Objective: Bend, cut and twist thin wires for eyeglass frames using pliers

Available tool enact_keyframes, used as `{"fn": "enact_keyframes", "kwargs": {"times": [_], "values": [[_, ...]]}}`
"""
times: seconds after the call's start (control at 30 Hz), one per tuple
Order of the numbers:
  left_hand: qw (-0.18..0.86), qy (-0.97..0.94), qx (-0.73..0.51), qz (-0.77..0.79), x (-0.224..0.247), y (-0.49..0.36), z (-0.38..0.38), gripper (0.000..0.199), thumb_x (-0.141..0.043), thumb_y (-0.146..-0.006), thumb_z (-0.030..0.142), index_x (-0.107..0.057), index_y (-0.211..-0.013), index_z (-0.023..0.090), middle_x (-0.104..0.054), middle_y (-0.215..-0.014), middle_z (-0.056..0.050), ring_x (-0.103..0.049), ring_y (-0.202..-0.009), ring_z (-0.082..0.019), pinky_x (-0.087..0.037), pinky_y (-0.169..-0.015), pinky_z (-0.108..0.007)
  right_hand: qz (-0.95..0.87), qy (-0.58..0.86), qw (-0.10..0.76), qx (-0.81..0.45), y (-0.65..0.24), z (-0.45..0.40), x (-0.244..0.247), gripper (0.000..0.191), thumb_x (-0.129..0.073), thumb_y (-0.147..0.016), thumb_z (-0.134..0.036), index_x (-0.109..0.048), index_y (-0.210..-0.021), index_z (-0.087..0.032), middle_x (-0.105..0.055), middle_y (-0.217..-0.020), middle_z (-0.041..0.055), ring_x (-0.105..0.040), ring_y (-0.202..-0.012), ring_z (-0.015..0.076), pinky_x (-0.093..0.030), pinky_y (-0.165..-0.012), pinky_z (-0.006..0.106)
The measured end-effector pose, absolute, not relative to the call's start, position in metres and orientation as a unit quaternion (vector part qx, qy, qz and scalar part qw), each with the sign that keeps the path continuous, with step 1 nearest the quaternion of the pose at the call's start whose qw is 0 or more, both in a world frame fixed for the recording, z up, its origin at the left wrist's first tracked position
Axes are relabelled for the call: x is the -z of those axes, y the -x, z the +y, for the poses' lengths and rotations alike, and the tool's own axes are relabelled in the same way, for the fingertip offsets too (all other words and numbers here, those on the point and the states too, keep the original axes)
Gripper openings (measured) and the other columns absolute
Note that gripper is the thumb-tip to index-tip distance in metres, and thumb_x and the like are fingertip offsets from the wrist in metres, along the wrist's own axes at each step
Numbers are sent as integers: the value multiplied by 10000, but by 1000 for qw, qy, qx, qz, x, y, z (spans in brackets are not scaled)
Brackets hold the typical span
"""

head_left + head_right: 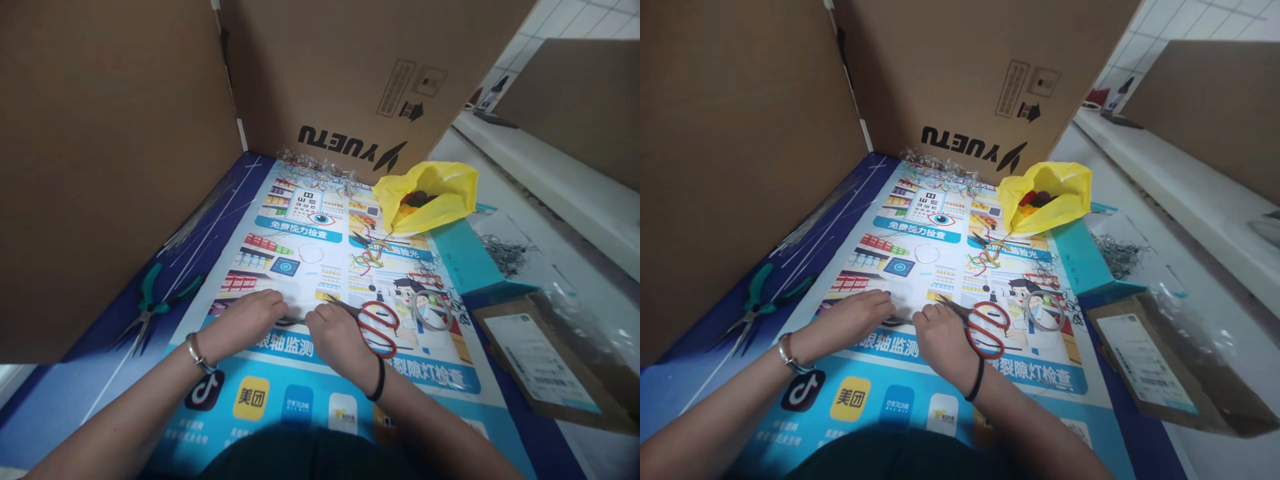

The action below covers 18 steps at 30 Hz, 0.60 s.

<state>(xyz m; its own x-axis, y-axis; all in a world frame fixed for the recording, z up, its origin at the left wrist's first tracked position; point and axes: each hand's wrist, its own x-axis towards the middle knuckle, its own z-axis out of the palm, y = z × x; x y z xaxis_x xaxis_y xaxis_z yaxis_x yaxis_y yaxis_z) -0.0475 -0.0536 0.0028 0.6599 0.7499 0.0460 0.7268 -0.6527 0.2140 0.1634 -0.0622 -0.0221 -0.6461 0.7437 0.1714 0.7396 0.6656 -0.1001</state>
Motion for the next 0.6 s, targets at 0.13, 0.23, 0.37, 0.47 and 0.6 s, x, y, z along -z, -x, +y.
{"fn": "enact_keyframes", "kwargs": {"times": [0.13, 0.23, 0.37, 0.47, 0.6], "values": [[86, -913, -42, 397, -8, 46, -56, 140, -443, -833, 80, -549, -799, 165, -559, -797, -33, -513, -745, -164, -422, -681, -298, -912, 399, 95, -2, -163, -66, 18, 143, -490, -817, -70, -571, -751, -169, -548, -755, 56, -467, -733, 187, -334, -655, 313], [55, -912, -52, 404, -10, 46, -55, 136, -452, -829, 79, -554, -826, 170, -565, -817, -35, -507, -775, -174, -415, -715, -317, -910, 401, 97, 29, -162, -62, 12, 142, -508, -816, -75, -574, -735, -170, -535, -770, 60, -454, -760, 199, -322, -660, 320], [23, -905, -57, 420, -9, 46, -53, 121, -459, -838, 95, -559, -831, 162, -567, -842, -45, -503, -799, -186, -409, -732, -332, -909, 403, 94, 45, -158, -52, 3, 134, -517, -827, -78, -573, -757, -178, -533, -775, 51, -440, -758, 199, -306, -650, 324], [22, -903, -60, 425, -8, 46, -53, 129, -462, -839, 90, -572, -846, 157, -574, -842, -50, -510, -794, -185, -412, -734, -331, -911, 400, 91, 44, -154, -47, -2, 120, -524, -835, -87, -569, -779, -183, -542, -781, 42, -437, -757, 195, -300, -648, 326], [12, -897, -64, 438, -6, 45, -53, 109, -500, -828, 106, -585, -855, 168, -584, -830, -51, -518, -790, -195, -418, -735, -344, -912, 397, 88, 41, -149, -44, -2, 113, -525, -840, -95, -571, -790, -185, -553, -778, 37, -438, -770, 198, -305, -667, 331]]}}
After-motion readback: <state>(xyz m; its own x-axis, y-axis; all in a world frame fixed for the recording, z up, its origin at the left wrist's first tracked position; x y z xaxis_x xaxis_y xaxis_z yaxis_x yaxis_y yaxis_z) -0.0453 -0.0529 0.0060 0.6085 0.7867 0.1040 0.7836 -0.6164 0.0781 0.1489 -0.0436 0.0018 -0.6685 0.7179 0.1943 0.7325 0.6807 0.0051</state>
